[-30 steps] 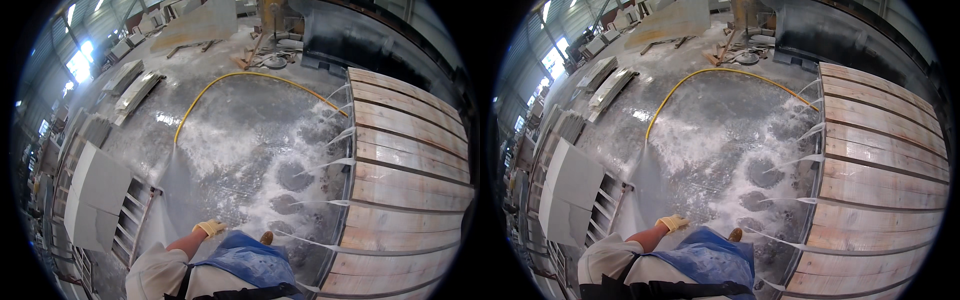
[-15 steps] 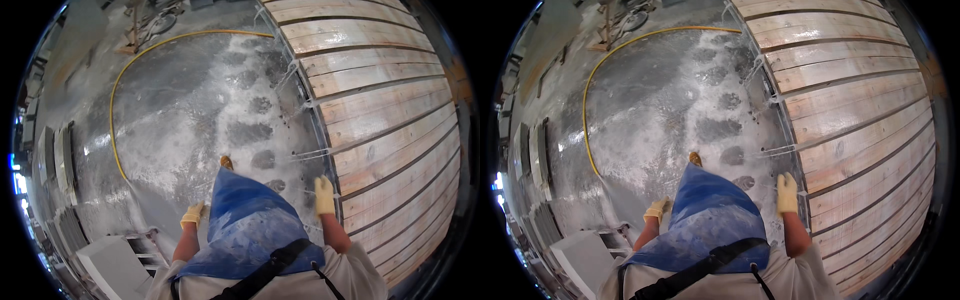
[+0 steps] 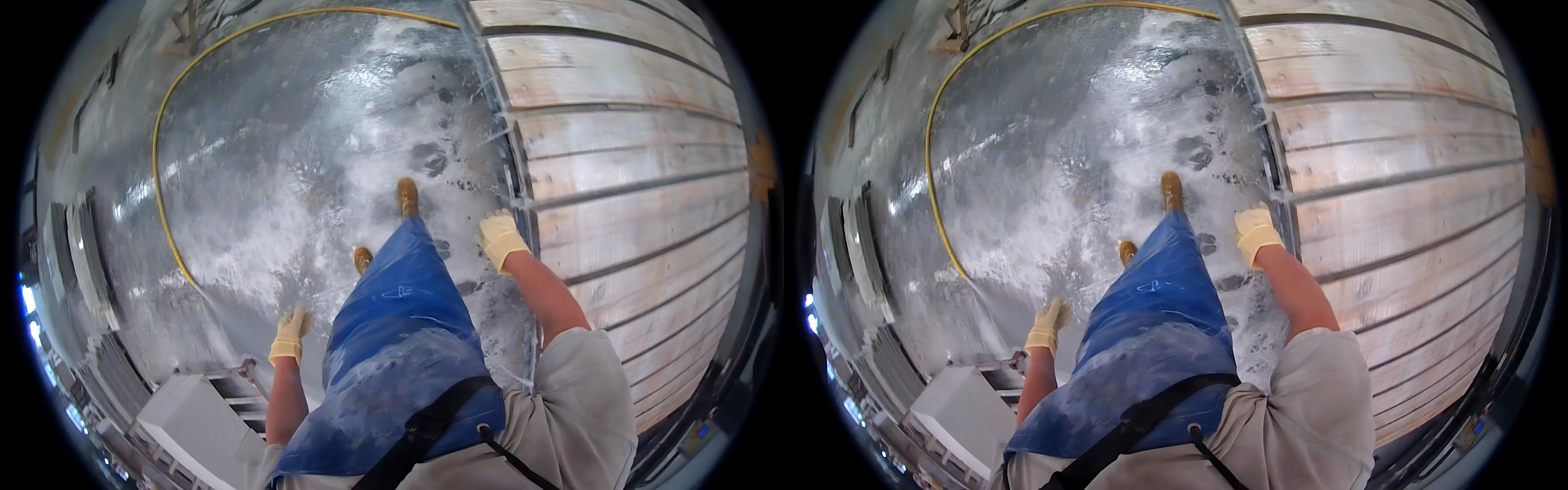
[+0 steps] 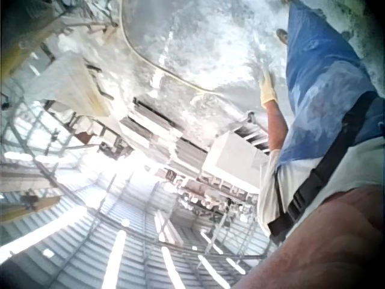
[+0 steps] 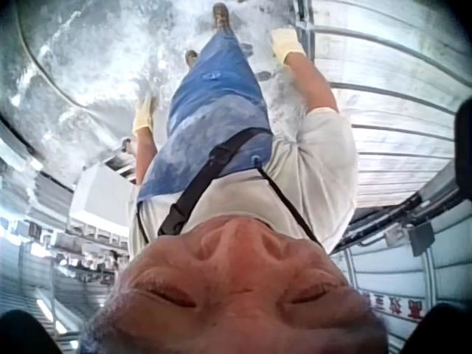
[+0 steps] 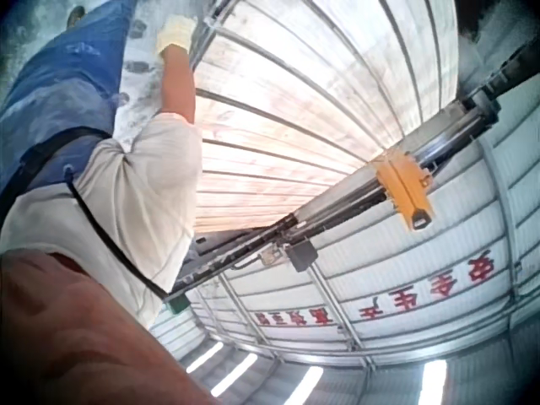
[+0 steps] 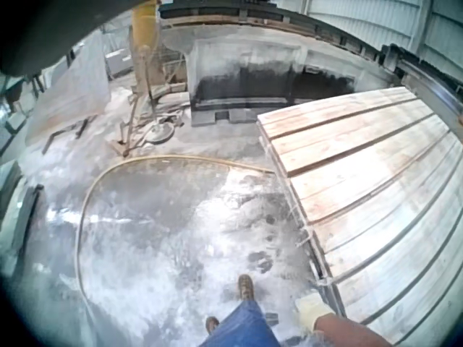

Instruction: The person uses a remote control to operate a crane and lift a large stone slab. They then guide the suspended slab to a wooden rack and place it vertically among other slabs.

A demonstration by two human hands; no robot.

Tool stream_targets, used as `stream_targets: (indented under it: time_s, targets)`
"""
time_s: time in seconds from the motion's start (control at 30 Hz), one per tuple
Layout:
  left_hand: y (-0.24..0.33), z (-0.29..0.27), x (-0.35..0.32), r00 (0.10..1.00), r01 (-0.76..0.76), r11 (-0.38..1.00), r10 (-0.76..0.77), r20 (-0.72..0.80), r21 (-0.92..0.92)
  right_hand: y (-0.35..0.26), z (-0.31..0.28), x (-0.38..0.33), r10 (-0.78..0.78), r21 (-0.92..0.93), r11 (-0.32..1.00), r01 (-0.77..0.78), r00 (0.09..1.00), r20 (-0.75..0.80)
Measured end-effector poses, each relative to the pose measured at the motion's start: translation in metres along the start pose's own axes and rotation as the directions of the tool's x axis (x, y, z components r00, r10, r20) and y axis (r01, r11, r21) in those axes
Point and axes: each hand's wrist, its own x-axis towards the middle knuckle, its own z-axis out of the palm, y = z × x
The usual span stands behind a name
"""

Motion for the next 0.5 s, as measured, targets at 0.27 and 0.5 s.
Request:
stream_targets:
  time_s: [0.27, 0.5]
  targets:
    - [0.007, 0.032, -0.032, 0.902, 0.336, 0.936, -0.352, -0.251, -0.104, 0.095, -0.021, 0.248, -0.136, -0.489, 0.707, 0.510, 0.777, 0.614]
    - [0.073, 0.113, -0.048, 0.874, 0.395, 0.904, -0.424, -0.236, -0.162, 0.171, 0.039, 0.371, -0.069, -0.507, 0.589, 0.630, 0.664, 0.745]
